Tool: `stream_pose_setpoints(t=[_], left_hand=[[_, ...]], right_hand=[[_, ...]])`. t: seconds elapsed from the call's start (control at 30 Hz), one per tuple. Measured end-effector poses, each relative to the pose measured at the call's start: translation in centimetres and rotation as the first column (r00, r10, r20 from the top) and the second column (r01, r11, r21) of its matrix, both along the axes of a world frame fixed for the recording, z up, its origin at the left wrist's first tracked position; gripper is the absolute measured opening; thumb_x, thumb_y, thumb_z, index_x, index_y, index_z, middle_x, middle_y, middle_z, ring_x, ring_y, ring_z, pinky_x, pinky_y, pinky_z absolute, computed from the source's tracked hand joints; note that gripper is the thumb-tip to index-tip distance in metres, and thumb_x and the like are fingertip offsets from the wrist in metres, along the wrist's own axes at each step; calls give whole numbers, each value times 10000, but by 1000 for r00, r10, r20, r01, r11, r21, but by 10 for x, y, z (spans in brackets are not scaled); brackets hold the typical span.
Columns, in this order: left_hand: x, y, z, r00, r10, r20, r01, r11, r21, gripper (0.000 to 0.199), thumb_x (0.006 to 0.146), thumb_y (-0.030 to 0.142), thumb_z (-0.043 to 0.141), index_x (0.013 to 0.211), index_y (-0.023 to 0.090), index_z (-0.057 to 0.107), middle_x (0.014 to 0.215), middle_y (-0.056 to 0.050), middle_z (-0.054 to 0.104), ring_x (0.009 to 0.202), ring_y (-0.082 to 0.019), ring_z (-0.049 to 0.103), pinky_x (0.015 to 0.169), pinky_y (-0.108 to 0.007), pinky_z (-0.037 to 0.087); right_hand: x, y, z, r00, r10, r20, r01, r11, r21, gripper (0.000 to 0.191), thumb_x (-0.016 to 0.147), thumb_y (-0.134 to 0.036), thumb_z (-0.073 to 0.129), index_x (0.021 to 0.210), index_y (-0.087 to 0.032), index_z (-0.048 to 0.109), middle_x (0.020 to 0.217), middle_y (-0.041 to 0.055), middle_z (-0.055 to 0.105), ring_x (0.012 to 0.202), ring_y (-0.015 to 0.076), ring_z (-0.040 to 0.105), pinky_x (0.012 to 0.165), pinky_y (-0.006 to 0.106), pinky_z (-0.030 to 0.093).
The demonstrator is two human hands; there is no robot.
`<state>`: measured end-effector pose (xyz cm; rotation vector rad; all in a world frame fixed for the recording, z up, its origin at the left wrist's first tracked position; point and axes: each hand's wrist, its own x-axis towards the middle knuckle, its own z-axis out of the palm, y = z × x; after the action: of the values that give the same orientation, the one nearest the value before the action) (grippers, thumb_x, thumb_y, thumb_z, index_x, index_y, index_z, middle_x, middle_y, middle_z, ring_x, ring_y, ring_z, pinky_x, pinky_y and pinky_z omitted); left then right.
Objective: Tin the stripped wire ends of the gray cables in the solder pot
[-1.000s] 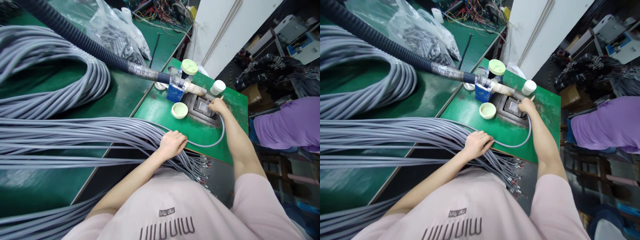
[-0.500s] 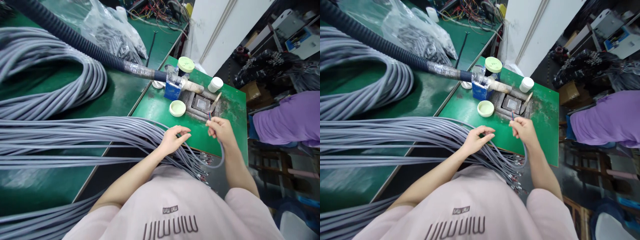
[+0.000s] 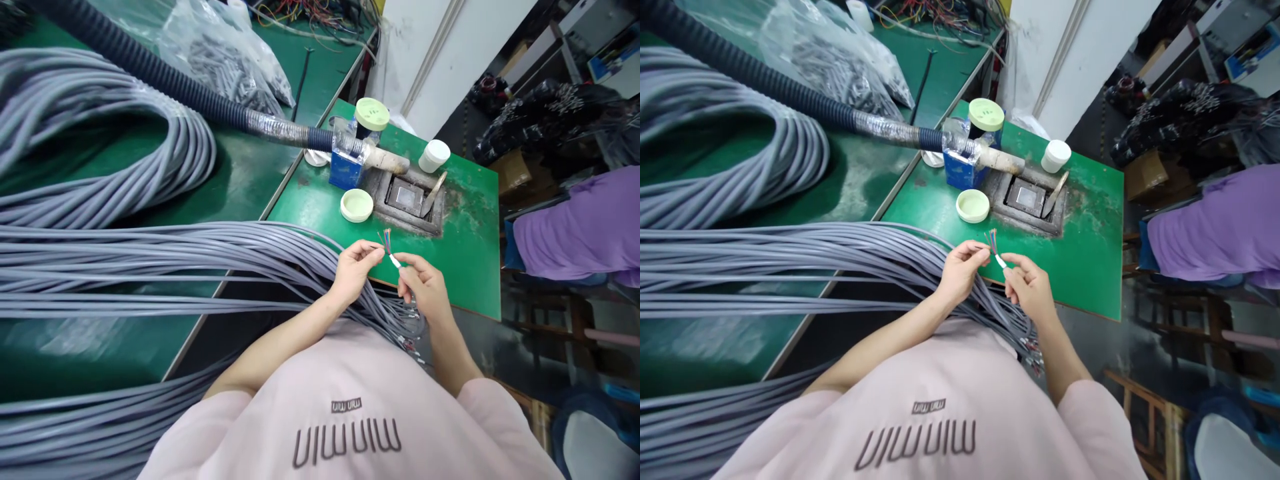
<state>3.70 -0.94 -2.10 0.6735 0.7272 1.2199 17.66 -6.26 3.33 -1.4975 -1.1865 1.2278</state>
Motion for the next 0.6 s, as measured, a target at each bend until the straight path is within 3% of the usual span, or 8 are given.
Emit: stream_pose_setpoints(t=[0.13,0.2,0.27,0.37,0.43,0.5,0.6], left_hand=[[-4,-4,4,983,119,-142,-89,975,201,110,747,279,776,791,190,730,737,6,633,692,-95,548,679,-229,422],[-4,-8,6,961,163,-222,-81,938,337,78,746,256,775,777,193,742,717,0,623,682,-104,545,673,-243,422],[-3,-11,6,955,157,-251,-52,923,380,75,741,256,779,757,192,744,703,-4,617,671,-107,540,670,-251,423],[-1,-10,2,990,51,-128,-26,982,186,175,719,292,798,862,205,745,752,2,638,695,-101,556,682,-237,436],[0,-10,0,997,-72,12,72,997,8,313,702,316,811,987,216,732,833,-5,676,751,-103,593,704,-223,449],[1,-12,1,973,-192,129,205,974,-96,359,707,349,806,1026,204,727,885,-25,702,776,-111,622,717,-223,466],[-1,-16,7,922,-302,243,341,930,-135,346,743,409,772,986,166,736,830,-44,708,676,-116,623,655,-241,488]], right_hand=[[-6,-11,-6,990,-105,-93,111,992,62,322,895,-331,605,1200,-231,579,492,-102,513,358,57,368,389,191,316],[-12,-14,-10,981,-129,-147,141,987,72,329,897,-319,602,1215,-242,560,486,-109,494,360,59,352,395,194,319],[-18,-17,-11,974,-136,-183,152,985,77,341,902,-310,596,1233,-251,542,494,-107,500,367,63,358,400,197,321],[-23,-19,-8,963,-167,-210,192,976,107,354,909,-295,588,1255,-264,522,515,-103,517,381,66,368,417,202,334],[-26,-20,-6,961,-178,-214,208,969,132,373,913,-286,581,1278,-272,502,520,-102,521,388,68,375,429,205,342],[-30,-22,-5,964,-164,-210,196,971,140,393,916,-284,575,1297,-278,480,524,-100,528,392,72,387,425,205,336],[-33,-24,-8,973,-137,-187,161,980,116,403,919,-297,563,1307,-279,459,531,-100,533,385,76,396,396,197,314]])
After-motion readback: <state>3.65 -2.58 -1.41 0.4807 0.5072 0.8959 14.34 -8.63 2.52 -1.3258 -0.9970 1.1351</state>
